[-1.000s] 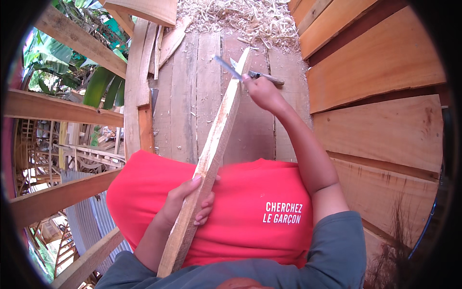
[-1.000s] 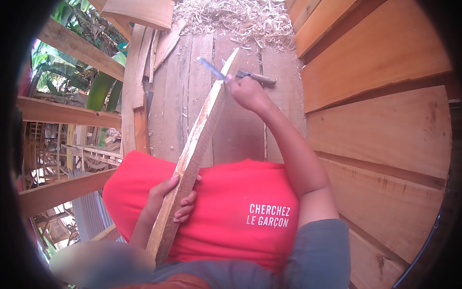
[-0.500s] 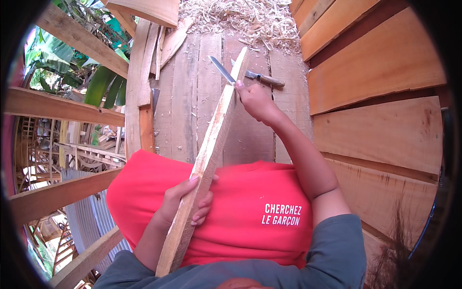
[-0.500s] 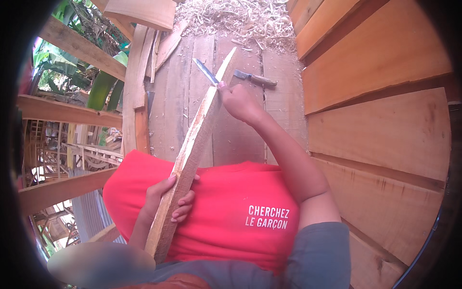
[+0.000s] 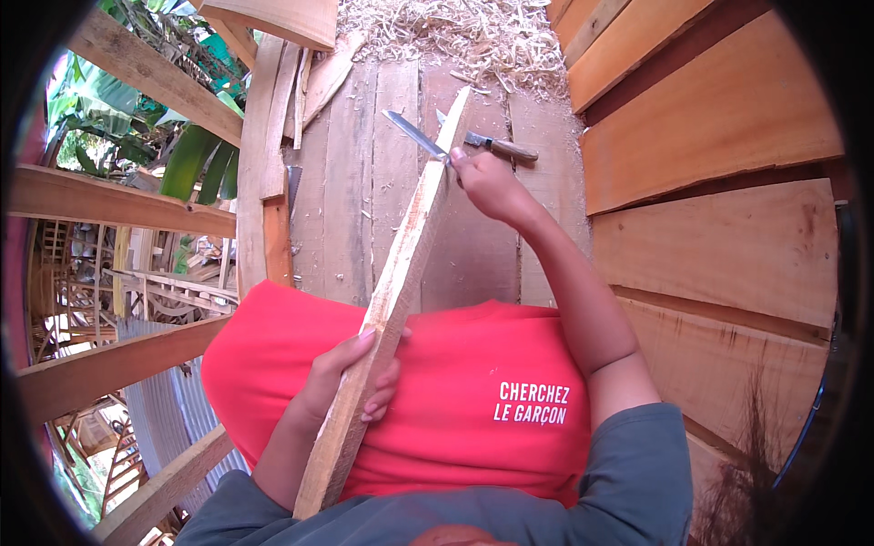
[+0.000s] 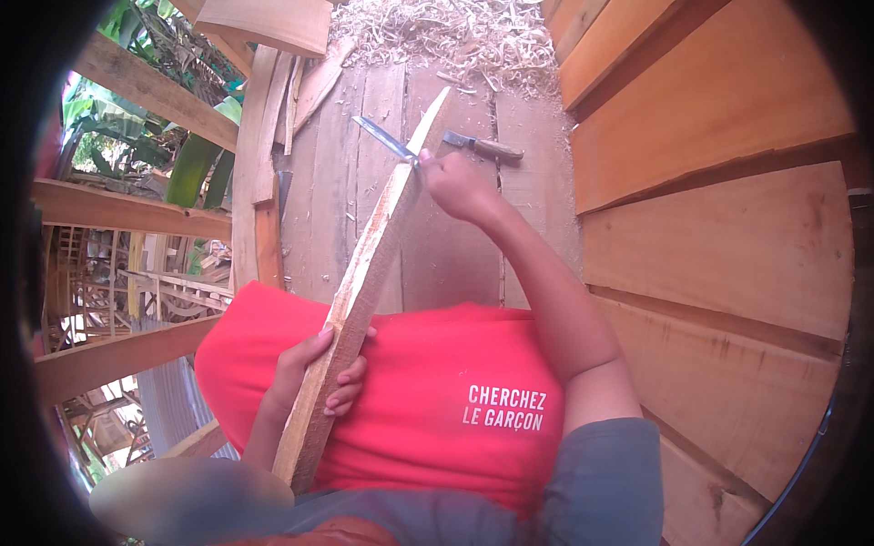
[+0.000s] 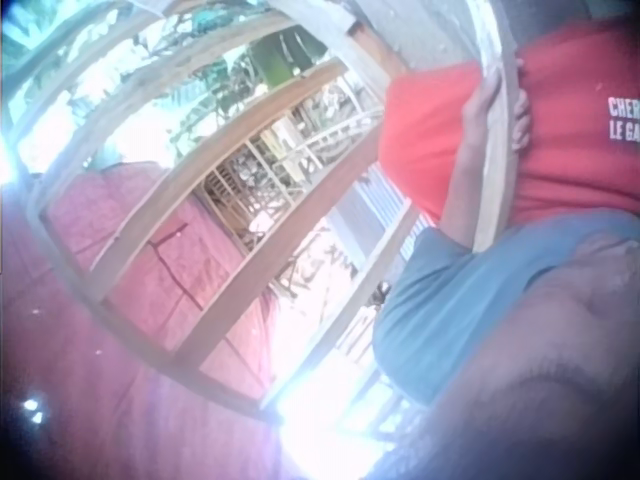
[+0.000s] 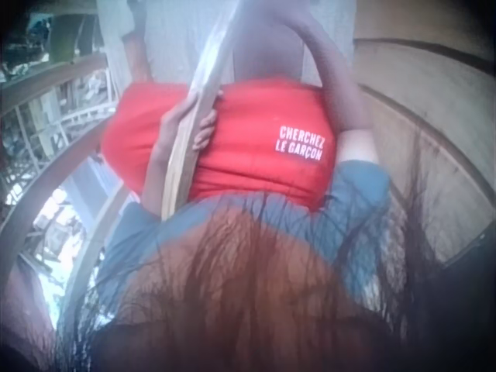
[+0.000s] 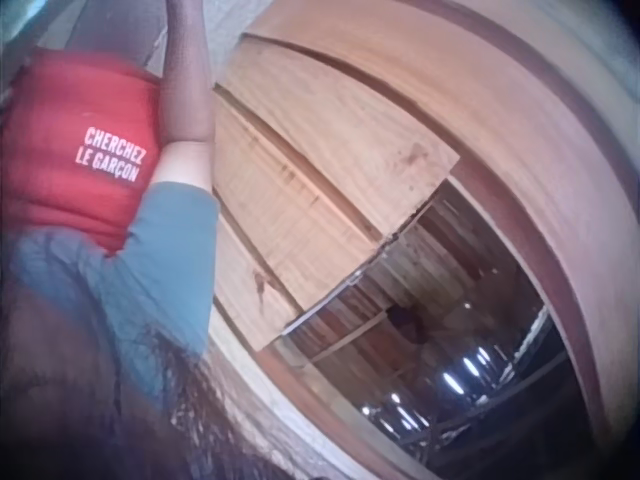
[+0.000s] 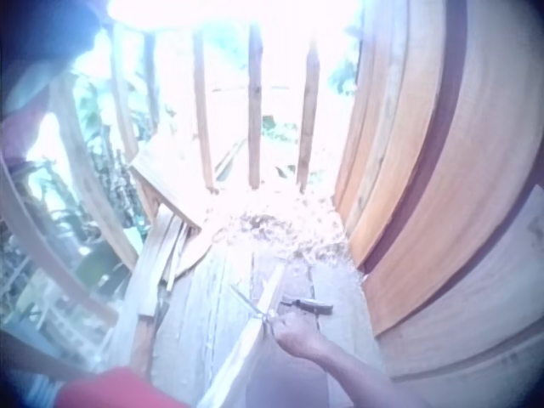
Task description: The person sits on a wooden floor and uses a knife to shave and shape a long piece of wood held on their lap. They repeatedly scrape the surface to remove thin layers of wood, creating a pile of shavings on the floor.
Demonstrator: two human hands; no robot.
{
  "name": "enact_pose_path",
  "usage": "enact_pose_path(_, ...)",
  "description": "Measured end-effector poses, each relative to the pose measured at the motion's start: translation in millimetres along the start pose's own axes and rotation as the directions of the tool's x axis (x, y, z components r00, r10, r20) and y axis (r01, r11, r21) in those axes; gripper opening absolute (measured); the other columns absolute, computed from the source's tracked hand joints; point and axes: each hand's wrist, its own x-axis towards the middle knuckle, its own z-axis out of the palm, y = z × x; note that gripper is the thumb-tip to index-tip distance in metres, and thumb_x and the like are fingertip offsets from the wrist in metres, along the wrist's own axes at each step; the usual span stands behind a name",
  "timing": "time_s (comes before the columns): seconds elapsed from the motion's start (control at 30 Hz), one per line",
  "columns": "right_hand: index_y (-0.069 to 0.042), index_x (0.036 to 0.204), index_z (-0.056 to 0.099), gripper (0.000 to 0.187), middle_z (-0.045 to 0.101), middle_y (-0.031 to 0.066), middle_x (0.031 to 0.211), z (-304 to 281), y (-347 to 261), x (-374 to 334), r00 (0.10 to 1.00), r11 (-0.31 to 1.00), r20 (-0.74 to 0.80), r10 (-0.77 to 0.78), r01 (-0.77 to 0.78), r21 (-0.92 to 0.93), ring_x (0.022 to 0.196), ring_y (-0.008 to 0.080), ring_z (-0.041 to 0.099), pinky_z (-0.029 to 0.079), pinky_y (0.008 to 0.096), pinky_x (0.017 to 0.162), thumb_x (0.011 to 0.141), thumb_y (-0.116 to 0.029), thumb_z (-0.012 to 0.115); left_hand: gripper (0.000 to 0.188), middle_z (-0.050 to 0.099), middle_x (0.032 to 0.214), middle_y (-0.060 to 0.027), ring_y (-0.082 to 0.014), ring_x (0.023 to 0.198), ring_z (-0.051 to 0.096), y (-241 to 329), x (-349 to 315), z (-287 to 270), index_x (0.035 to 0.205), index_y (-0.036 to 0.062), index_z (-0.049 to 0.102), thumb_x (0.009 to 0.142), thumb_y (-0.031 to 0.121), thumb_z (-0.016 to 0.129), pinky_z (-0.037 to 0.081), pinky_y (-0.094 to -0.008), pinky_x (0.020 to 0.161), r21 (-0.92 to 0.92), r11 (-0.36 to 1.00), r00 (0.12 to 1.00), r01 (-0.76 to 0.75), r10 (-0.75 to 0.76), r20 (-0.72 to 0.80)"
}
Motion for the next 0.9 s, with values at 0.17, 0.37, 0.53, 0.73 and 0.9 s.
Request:
enact_pose_path(0.17,0.006,0.082,0.068,0.064,0.069,0.0272,0.081,0,-2,1,0.992,0.993,-0.061,0.111,-0.112,-0.023,0.081,0.0404,0.070,0.051,0.0513,0.082,0.107,-0.040,0.032,0.058,0.046,0.074,-0.0039,-0.0117,0.047,0.047,-1,1,-3,0.140,0.0028,0.041,0.104,0.049,0.040,0.043,-0.0247,0.041,0.001,1.000,1.000,0.007,-0.007,0.008)
enact_pose_path(0.37,0.006,0.075,0.065,0.066,0.064,0.0219,0.067,4,0,-3,0.989,0.993,-0.088,0.121,-0.120,0.010,0.067,0.0388,0.062,0.049,0.0500,0.073,0.108,-0.042,0.033,0.058,0.046,0.073,-0.0040,-0.0117,0.047,0.046,0,1,-2,0.140,0.0029,0.041,0.104,0.048,0.039,0.042,-0.0245,0.040,-0.005,1.000,1.000,0.005,-0.005,-0.006)
enact_pose_path(0.53,0.007,0.074,0.065,0.064,0.066,0.0288,0.073,1,0,-1,0.982,0.987,-0.102,0.157,-0.152,0.052,0.077,0.0438,0.068,0.051,0.0491,0.075,0.107,-0.041,0.037,0.058,0.045,0.074,-0.0042,-0.0117,0.047,0.045,1,1,-2,0.140,0.0027,0.041,0.104,0.048,0.039,0.042,-0.0245,0.039,0.005,1.000,1.000,-0.010,0.010,-0.005)
enact_pose_path(0.73,0.007,0.073,0.066,0.065,0.066,0.0334,0.078,1,-1,-9,0.984,0.992,-0.119,0.128,-0.129,0.001,0.085,0.0481,0.068,0.051,0.0520,0.079,0.107,-0.041,0.038,0.058,0.045,0.074,-0.0042,-0.0114,0.047,0.045,0,-2,-2,0.141,0.0034,0.041,0.105,0.049,0.038,0.041,-0.0246,0.040,-0.008,1.000,1.000,-0.021,0.021,-0.004)
enact_pose_path(0.9,0.005,0.070,0.064,0.066,0.064,0.0279,0.069,11,-18,-24,0.998,0.998,-0.053,0.035,-0.033,0.044,0.074,0.0431,0.068,0.050,0.0522,0.073,0.106,-0.042,0.036,0.058,0.045,0.074,-0.0041,-0.0115,0.048,0.045,3,-2,-5,0.142,0.0037,0.040,0.105,0.049,0.038,0.041,-0.0247,0.040,-0.033,0.999,0.999,-0.027,0.028,0.019)
